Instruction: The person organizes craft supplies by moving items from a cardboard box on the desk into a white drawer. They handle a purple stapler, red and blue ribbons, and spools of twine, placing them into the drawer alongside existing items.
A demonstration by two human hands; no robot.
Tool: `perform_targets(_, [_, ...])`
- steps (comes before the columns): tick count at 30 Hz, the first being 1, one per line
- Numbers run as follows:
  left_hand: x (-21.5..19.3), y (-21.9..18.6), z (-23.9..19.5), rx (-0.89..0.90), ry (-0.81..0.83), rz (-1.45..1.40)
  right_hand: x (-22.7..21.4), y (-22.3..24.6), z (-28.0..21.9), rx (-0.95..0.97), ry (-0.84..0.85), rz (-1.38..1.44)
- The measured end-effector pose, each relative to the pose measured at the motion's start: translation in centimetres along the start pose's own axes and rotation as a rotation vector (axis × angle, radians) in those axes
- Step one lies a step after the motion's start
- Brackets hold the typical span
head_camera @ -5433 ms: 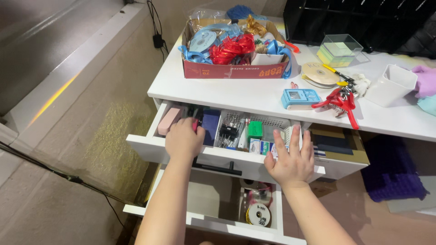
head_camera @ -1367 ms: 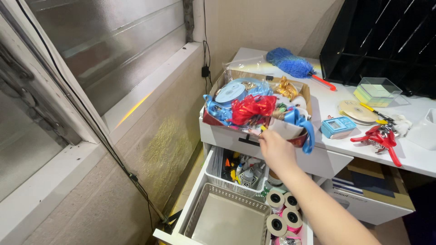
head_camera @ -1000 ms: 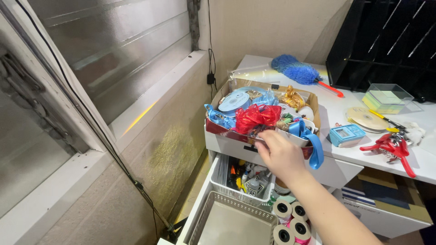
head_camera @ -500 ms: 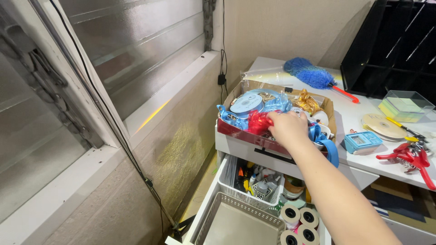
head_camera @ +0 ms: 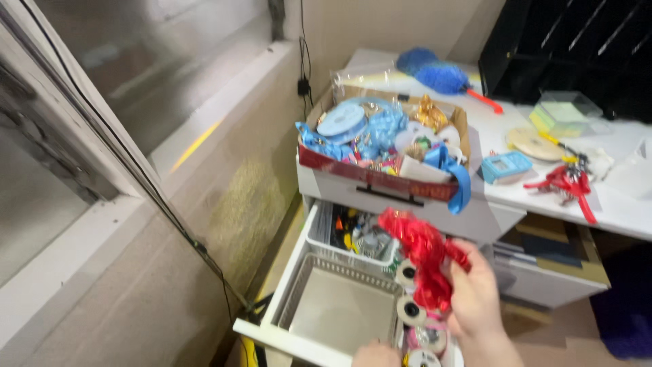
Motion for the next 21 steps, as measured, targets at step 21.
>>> perform_targets(21, [-1.5, -1.0, -4.1, 0.077, -0.095, -0.039, -3.2, -19.4, 6.4, 0.407, 0.378, -0.729])
Point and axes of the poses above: each hand's wrist, its own z-axis towards the middle knuckle, its own x-axis out of the palm, y = z × x, the point moved 5 cm from there along z, towards the middle knuckle, and after that the axes turned 6 degrees about -z, right-handed, at the moved point
